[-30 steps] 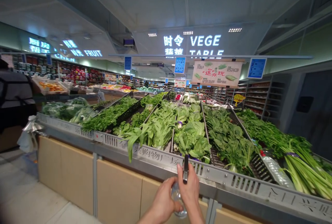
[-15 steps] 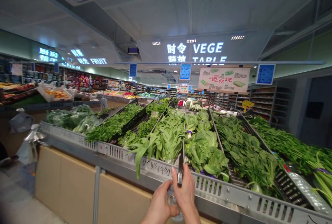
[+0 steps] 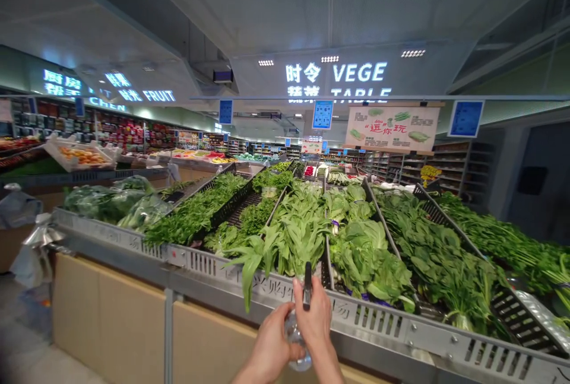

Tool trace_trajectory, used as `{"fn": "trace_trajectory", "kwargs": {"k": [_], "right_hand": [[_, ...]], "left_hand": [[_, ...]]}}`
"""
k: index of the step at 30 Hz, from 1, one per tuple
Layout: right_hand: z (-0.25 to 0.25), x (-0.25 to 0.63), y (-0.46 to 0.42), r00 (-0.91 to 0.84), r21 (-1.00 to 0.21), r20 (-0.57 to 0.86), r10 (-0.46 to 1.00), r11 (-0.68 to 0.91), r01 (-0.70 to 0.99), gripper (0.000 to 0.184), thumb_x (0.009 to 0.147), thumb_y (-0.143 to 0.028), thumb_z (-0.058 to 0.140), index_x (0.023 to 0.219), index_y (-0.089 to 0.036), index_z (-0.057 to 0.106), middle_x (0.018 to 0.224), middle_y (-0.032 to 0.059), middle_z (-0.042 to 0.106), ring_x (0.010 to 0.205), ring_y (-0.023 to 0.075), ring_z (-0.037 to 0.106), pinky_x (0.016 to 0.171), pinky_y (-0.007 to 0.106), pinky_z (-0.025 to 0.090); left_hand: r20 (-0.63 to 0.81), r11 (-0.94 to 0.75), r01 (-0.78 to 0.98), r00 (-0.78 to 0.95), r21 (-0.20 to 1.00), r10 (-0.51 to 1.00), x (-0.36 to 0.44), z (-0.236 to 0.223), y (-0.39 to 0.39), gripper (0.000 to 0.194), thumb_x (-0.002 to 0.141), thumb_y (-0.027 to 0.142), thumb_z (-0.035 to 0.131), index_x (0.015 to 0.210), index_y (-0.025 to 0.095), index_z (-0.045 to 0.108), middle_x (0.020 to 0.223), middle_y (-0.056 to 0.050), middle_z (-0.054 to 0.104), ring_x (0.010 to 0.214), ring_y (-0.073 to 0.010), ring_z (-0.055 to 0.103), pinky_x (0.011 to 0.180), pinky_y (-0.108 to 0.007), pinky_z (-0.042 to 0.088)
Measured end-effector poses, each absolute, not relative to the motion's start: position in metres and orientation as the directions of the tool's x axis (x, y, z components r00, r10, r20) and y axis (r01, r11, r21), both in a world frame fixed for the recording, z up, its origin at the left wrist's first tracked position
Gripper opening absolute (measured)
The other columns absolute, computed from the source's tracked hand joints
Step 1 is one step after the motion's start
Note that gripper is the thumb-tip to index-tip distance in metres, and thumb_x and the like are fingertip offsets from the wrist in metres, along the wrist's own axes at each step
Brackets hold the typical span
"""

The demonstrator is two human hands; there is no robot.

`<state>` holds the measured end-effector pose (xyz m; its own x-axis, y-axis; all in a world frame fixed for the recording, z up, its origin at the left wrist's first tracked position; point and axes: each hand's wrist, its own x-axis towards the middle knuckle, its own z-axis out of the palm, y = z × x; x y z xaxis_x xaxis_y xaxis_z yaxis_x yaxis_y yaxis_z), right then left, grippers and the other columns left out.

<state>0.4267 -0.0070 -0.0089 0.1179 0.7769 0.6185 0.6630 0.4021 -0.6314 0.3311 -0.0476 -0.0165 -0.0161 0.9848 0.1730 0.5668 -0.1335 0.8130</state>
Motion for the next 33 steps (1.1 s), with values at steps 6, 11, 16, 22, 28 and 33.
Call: {"fn": "trace_trajectory", "kwargs": {"k": [6,11,16,22,28,33], "right_hand": [[-0.005,0.411,-0.005,0.132,-0.674,0.606,0.784,0.418,0.609,0.037,0.075,-0.05,0.036,0.085,-0.017,0.05,0.079,0.0069,0.059,0.072,0.0192,0.056,0.063,0.029,0.043],[0.001,0.403,-0.002,0.165,-0.658,0.636,0.753,0.419,0.625,0.037,0.074,-0.051,0.038,0.084,-0.018,0.05,0.08,0.0058,0.06,0.073,0.0183,0.056,0.064,0.028,0.042],[-0.001,0.399,0.002,0.17,-0.641,0.634,0.754,0.39,0.661,0.036,0.074,-0.052,0.037,0.077,-0.019,0.051,0.072,0.0044,0.06,0.066,0.0177,0.056,0.06,0.028,0.042],[-0.01,0.392,0.008,0.177,-0.643,0.624,0.761,0.372,0.67,0.039,0.074,-0.052,0.036,0.083,-0.017,0.051,0.079,0.007,0.06,0.073,0.0198,0.056,0.065,0.03,0.043],[-0.01,0.387,0.018,0.166,-0.625,0.648,0.743,0.394,0.674,0.04,0.071,-0.053,0.039,0.085,-0.017,0.052,0.081,0.007,0.06,0.074,0.0201,0.057,0.065,0.03,0.044],[-0.011,0.376,0.036,0.125,-0.63,0.647,0.752,0.434,0.644,0.037,0.072,-0.053,0.039,0.08,-0.019,0.051,0.074,0.0038,0.061,0.07,0.0177,0.057,0.062,0.027,0.044]], "left_hand": [[0.147,-0.134,0.564,0.022,0.815,0.989,0.315,-0.009,-0.044,0.067,0.041,0.01,0.064,0.106,0.013,0.048,0.105,-0.004,0.055,0.097,-0.0196,0.047,0.084,-0.024,0.034],[0.139,-0.135,0.551,0.034,0.824,0.99,0.306,-0.006,-0.039,0.072,0.042,0.012,0.064,0.111,0.013,0.044,0.114,-0.006,0.049,0.104,-0.0207,0.042,0.09,-0.025,0.031],[0.149,-0.147,0.548,0.041,0.824,0.988,0.3,-0.012,-0.032,0.072,0.041,0.013,0.067,0.11,0.013,0.046,0.113,-0.006,0.05,0.103,-0.0211,0.043,0.09,-0.027,0.031],[0.152,-0.15,0.513,0.038,0.845,0.988,0.295,-0.027,-0.021,0.077,0.038,0.013,0.069,0.111,0.013,0.045,0.114,-0.007,0.049,0.105,-0.023,0.043,0.091,-0.029,0.031],[0.157,-0.155,0.501,0.038,0.851,0.987,0.289,-0.025,-0.011,0.077,0.035,0.011,0.07,0.108,0.013,0.048,0.109,-0.005,0.053,0.099,-0.022,0.047,0.088,-0.029,0.035],[0.124,-0.096,0.54,-0.017,0.836,0.992,0.278,-0.019,-0.002,0.078,0.035,0.013,0.071,0.109,0.013,0.047,0.111,-0.007,0.051,0.102,-0.0232,0.045,0.091,-0.03,0.033]]}}
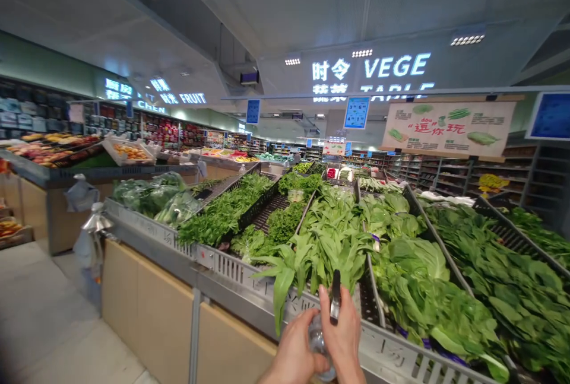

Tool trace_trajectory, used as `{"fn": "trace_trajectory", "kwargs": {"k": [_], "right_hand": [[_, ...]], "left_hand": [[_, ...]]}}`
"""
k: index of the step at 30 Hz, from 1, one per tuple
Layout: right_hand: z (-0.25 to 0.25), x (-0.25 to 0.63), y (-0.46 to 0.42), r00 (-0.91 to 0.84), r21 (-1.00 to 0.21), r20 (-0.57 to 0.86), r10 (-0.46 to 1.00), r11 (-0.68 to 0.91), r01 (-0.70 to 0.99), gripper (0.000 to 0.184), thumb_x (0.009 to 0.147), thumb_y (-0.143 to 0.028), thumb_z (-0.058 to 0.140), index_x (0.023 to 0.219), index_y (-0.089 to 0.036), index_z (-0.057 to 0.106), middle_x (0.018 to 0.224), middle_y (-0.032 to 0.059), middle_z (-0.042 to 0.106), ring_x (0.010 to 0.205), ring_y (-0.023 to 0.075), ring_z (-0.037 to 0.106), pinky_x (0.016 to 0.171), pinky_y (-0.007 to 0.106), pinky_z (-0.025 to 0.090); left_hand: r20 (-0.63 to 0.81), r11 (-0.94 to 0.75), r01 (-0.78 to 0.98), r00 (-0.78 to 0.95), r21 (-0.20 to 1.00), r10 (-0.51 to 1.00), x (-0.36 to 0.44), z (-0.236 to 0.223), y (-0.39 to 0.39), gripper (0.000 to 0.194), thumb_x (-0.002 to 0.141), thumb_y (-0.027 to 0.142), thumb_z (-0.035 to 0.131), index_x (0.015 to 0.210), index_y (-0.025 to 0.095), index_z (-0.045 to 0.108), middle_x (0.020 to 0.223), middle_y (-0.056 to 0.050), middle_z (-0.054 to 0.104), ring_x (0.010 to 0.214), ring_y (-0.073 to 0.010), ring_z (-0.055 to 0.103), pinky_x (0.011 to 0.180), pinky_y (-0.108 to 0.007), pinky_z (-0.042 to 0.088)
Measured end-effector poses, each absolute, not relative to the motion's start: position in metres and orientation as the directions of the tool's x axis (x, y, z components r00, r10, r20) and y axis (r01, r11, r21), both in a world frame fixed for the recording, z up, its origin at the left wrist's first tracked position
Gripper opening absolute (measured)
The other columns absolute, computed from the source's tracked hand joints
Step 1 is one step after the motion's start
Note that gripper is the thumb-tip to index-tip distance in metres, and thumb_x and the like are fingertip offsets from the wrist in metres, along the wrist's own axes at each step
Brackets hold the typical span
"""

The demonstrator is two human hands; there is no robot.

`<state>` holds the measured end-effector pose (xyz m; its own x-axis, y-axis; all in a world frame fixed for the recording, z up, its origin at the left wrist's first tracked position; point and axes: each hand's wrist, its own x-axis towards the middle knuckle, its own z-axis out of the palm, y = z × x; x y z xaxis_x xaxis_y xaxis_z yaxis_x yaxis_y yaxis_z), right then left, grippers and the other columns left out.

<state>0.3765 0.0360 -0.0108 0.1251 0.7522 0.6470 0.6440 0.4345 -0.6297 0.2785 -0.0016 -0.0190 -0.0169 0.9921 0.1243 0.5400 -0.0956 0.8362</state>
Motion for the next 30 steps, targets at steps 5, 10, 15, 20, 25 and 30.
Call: {"fn": "trace_trajectory", "kwargs": {"k": [5,10,15,20,25,30], "right_hand": [[-0.011,0.359,0.061,0.125,-0.66,0.635,0.762,0.451,0.601,0.04,0.069,-0.057,0.039,0.075,-0.019,0.051,0.068,0.0043,0.061,0.066,0.0188,0.058,0.057,0.027,0.044],[-0.009,0.329,0.077,0.06,-0.662,0.655,0.753,0.534,0.526,0.04,0.071,-0.053,0.041,0.086,-0.017,0.05,0.08,0.0066,0.06,0.076,0.0199,0.057,0.065,0.03,0.044],[-0.006,0.286,0.089,0.001,-0.667,0.64,0.768,0.555,0.497,0.038,0.072,-0.051,0.04,0.087,-0.018,0.049,0.082,0.0061,0.06,0.077,0.0188,0.056,0.067,0.029,0.043],[-0.004,0.24,0.101,0.043,-0.668,0.625,0.779,0.506,0.545,0.037,0.072,-0.054,0.038,0.078,-0.02,0.051,0.07,0.0038,0.061,0.066,0.0186,0.058,0.058,0.027,0.043],[-0.007,0.179,0.105,0.109,-0.687,0.609,0.786,0.454,0.568,0.039,0.07,-0.056,0.039,0.076,-0.02,0.05,0.069,0.0044,0.06,0.066,0.0196,0.058,0.055,0.027,0.043],[-0.006,0.111,0.103,0.129,-0.689,0.625,0.77,0.467,0.555,0.04,0.07,-0.055,0.04,0.085,-0.019,0.05,0.078,0.0048,0.06,0.074,0.019,0.057,0.064,0.028,0.043]], "left_hand": [[0.098,-0.051,0.575,-0.051,0.817,0.994,0.263,-0.01,0.013,0.078,0.036,0.009,0.07,0.11,0.012,0.046,0.113,-0.008,0.049,0.104,-0.0246,0.043,0.092,-0.031,0.031],[0.122,-0.035,0.554,-0.121,0.832,0.985,0.239,-0.004,0.022,0.072,0.039,0.009,0.067,0.108,0.012,0.047,0.11,-0.008,0.051,0.102,-0.0238,0.045,0.09,-0.03,0.033],[0.129,-0.004,0.558,-0.184,0.83,0.975,0.2,-0.007,0.032,0.078,0.036,0.006,0.067,0.111,0.01,0.045,0.114,-0.009,0.048,0.105,-0.0241,0.042,0.092,-0.03,0.031],[0.131,-0.012,0.581,-0.164,0.814,0.978,0.151,-0.005,0.046,0.077,0.036,0.007,0.068,0.109,0.011,0.046,0.113,-0.008,0.05,0.103,-0.0242,0.044,0.092,-0.03,0.032],[0.119,-0.038,0.578,-0.103,0.815,0.987,0.087,-0.005,0.055,0.077,0.035,0.012,0.072,0.108,0.013,0.048,0.111,-0.008,0.051,0.102,-0.0243,0.046,0.09,-0.031,0.034],[0.133,-0.059,0.554,-0.095,0.83,0.986,0.018,-0.005,0.054,0.079,0.035,0.014,0.072,0.11,0.012,0.046,0.115,-0.009,0.049,0.105,-0.024,0.043,0.092,-0.031,0.032]]}}
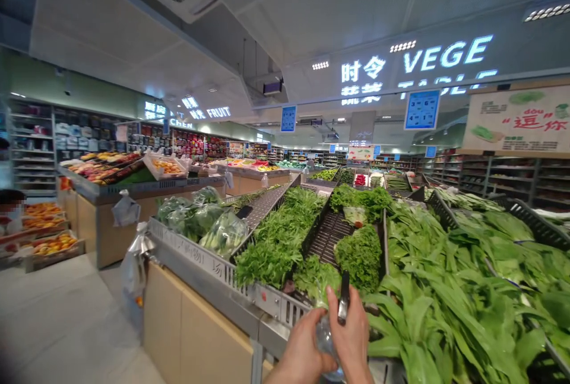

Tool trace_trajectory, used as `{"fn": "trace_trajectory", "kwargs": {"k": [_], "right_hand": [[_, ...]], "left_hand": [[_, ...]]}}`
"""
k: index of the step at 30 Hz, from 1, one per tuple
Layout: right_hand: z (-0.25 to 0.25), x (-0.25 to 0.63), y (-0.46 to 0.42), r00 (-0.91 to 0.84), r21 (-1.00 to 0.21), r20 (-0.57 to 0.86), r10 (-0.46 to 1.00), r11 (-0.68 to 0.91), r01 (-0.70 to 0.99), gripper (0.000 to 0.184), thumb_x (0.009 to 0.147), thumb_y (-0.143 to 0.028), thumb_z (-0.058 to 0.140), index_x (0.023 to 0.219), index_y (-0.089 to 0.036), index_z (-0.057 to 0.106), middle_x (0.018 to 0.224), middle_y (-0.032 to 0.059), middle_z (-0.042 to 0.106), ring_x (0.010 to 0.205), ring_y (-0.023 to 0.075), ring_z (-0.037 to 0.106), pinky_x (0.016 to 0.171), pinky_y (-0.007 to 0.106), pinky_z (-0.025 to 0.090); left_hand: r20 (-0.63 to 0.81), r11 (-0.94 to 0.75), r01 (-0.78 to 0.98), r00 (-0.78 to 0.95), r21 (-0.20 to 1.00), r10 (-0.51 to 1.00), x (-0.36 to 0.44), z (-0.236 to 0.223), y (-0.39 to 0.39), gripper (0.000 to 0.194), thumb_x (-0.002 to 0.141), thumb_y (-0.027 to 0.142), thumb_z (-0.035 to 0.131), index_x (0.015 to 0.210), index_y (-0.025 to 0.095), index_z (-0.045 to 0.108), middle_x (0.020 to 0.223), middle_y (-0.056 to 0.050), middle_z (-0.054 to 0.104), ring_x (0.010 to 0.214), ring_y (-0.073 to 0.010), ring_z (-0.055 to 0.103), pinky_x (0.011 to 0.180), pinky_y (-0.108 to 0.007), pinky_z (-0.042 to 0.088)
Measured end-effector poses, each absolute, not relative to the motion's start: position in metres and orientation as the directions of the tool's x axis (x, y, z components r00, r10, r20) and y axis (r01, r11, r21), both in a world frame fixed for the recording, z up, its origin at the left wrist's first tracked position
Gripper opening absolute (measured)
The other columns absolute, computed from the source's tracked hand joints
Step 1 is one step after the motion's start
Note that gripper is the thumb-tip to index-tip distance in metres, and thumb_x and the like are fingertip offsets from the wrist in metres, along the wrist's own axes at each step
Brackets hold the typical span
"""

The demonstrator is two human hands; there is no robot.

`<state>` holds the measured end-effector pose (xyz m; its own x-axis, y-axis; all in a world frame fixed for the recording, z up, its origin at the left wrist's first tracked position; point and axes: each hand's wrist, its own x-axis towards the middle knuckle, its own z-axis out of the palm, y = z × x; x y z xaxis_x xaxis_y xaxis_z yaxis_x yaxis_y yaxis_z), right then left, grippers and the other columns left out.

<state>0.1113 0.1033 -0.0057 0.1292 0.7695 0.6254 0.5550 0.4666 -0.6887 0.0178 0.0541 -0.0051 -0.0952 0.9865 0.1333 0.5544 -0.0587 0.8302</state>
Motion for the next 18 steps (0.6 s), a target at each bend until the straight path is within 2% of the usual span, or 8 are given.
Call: {"fn": "trace_trajectory", "kwargs": {"k": [7,12,18], "right_hand": [[0.004,0.02,0.109,0.069,-0.669,0.663,0.746,0.548,0.503,0.041,0.071,-0.054,0.041,0.085,-0.016,0.05,0.078,0.0068,0.059,0.073,0.0188,0.055,0.065,0.028,0.042],[0.006,-0.033,0.124,0.021,-0.66,0.649,0.76,0.55,0.512,0.035,0.072,-0.052,0.04,0.076,-0.018,0.05,0.069,0.0038,0.059,0.063,0.0166,0.055,0.059,0.026,0.041],[0.007,-0.072,0.162,0.057,-0.68,0.643,0.763,0.536,0.5,0.034,0.073,-0.051,0.038,0.072,-0.019,0.049,0.063,0.0025,0.057,0.059,0.0159,0.054,0.054,0.024,0.04]], "left_hand": [[0.162,-0.074,0.515,-0.127,0.854,0.979,-0.069,0.006,0.049,0.074,0.041,0.008,0.066,0.112,0.013,0.044,0.117,-0.007,0.047,0.107,-0.0217,0.042,0.094,-0.028,0.03],[0.142,-0.024,0.537,-0.18,0.843,0.973,-0.12,0.002,0.063,0.072,0.044,0.009,0.063,0.113,0.008,0.043,0.119,-0.01,0.045,0.109,-0.0214,0.04,0.095,-0.027,0.027],[0.176,-0.05,0.581,-0.161,0.812,0.971,-0.16,0.0,0.104,0.069,0.046,0.011,0.06,0.113,0.014,0.044,0.119,-0.006,0.046,0.11,-0.0217,0.039,0.095,-0.028,0.027]]}}
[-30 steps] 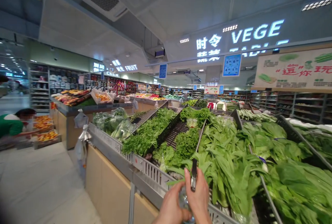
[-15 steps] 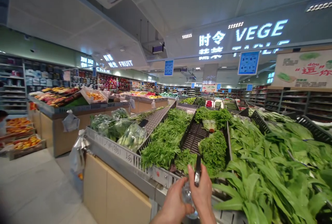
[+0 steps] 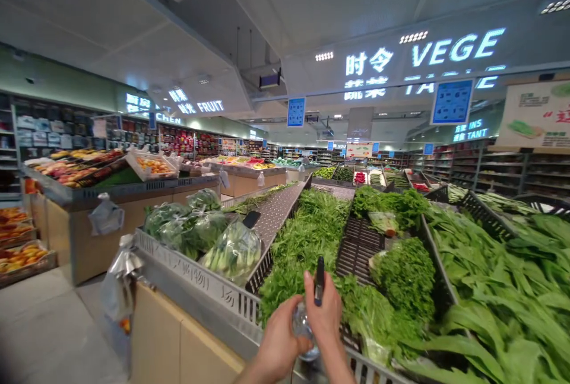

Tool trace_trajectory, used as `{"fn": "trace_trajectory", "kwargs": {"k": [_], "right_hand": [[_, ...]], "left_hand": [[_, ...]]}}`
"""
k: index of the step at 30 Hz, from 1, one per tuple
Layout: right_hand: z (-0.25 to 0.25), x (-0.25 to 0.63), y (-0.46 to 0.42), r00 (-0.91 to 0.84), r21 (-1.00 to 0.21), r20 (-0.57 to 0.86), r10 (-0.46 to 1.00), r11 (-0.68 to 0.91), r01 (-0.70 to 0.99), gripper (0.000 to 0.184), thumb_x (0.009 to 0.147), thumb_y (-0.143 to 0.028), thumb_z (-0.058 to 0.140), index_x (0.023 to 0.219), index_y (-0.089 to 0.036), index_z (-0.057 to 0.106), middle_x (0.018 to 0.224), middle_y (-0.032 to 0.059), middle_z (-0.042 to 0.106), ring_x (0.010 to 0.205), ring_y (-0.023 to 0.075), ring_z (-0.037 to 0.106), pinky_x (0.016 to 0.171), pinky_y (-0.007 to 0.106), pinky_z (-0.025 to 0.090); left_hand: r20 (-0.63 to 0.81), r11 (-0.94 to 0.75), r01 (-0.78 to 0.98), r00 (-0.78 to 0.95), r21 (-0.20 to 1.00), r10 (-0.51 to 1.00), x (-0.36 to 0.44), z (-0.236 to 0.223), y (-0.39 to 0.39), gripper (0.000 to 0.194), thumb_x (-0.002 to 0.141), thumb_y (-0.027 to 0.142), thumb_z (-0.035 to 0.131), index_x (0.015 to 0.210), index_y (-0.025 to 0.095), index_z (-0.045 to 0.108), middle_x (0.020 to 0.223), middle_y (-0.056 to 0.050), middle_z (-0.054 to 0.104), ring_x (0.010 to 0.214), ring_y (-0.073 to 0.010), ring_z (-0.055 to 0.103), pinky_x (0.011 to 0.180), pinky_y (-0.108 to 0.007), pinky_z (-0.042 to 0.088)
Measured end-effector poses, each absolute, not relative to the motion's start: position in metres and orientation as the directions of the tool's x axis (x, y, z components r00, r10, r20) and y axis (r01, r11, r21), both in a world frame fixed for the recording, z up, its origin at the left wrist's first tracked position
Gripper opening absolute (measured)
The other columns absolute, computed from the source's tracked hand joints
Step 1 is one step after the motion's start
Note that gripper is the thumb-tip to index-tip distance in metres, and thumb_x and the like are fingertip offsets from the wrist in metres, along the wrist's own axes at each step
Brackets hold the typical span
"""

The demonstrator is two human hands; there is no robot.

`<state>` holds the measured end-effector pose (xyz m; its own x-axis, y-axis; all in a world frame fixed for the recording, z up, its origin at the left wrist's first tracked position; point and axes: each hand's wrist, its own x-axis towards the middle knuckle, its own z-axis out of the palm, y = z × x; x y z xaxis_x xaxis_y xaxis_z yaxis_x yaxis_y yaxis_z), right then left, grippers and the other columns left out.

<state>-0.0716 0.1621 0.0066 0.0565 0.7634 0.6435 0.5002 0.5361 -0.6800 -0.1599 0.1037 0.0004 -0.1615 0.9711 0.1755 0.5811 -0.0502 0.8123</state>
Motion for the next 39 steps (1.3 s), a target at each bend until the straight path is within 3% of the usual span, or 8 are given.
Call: {"fn": "trace_trajectory", "kwargs": {"k": [6,11,17,27,35,39], "right_hand": [[0.023,-0.096,0.21,0.118,-0.687,0.661,0.741,0.534,0.492,0.037,0.073,-0.052,0.039,0.081,-0.018,0.049,0.072,0.0045,0.058,0.068,0.0175,0.055,0.061,0.026,0.041],[0.043,-0.112,0.236,0.152,-0.658,0.678,0.719,0.501,0.561,0.036,0.072,-0.053,0.039,0.077,-0.018,0.05,0.065,0.0028,0.058,0.061,0.0161,0.054,0.057,0.024,0.04],[0.045,-0.134,0.248,0.224,-0.64,0.662,0.715,0.384,0.666,0.037,0.072,-0.054,0.037,0.069,-0.02,0.05,0.058,0.0009,0.057,0.056,0.0153,0.054,0.052,0.023,0.039],[0.046,-0.209,0.229,0.396,-0.692,0.614,0.682,0.225,0.685,0.045,0.064,-0.062,0.041,0.075,-0.02,0.054,0.065,0.0028,0.061,0.063,0.019,0.057,0.055,0.026,0.043],[0.063,-0.251,0.205,0.469,-0.684,0.58,0.666,0.086,0.724,0.048,0.064,-0.064,0.037,0.072,-0.021,0.055,0.065,0.0038,0.061,0.065,0.0213,0.057,0.055,0.027,0.042],[0.058,-0.265,0.207,0.457,-0.68,0.602,0.655,0.12,0.724,0.047,0.065,-0.062,0.04,0.077,-0.019,0.055,0.068,0.0046,0.061,0.065,0.0208,0.057,0.056,0.027,0.042]], "left_hand": [[0.19,-0.103,0.597,-0.085,0.796,0.978,-0.19,0.017,0.159,0.07,0.044,0.012,0.061,0.113,0.014,0.044,0.117,-0.006,0.047,0.108,-0.0227,0.041,0.094,-0.029,0.029],[0.266,-0.192,0.562,-0.052,0.804,0.963,-0.207,0.031,0.188,0.068,0.047,0.014,0.062,0.113,0.013,0.044,0.116,-0.006,0.048,0.106,-0.0215,0.042,0.094,-0.028,0.029],[0.239,-0.222,0.523,0.037,0.823,0.97,-0.234,0.031,0.208,0.07,0.043,0.013,0.064,0.111,0.012,0.046,0.114,-0.006,0.049,0.105,-0.0214,0.042,0.093,-0.028,0.03],[0.164,-0.283,0.42,0.298,0.862,0.94,-0.315,0.03,0.218,0.076,0.038,0.013,0.067,0.111,0.009,0.045,0.113,-0.01,0.049,0.104,-0.0248,0.042,0.092,-0.031,0.031],[0.201,-0.299,0.338,0.296,0.893,0.934,-0.354,0.04,0.199,0.075,0.038,0.015,0.07,0.109,0.012,0.047,0.113,-0.008,0.048,0.105,-0.0237,0.041,0.093,-0.032,0.03],[0.23,-0.313,0.343,0.263,0.886,0.937,-0.373,0.039,0.197,0.076,0.039,0.018,0.072,0.11,0.015,0.046,0.113,-0.007,0.048,0.103,-0.0237,0.042,0.093,-0.034,0.031]]}}
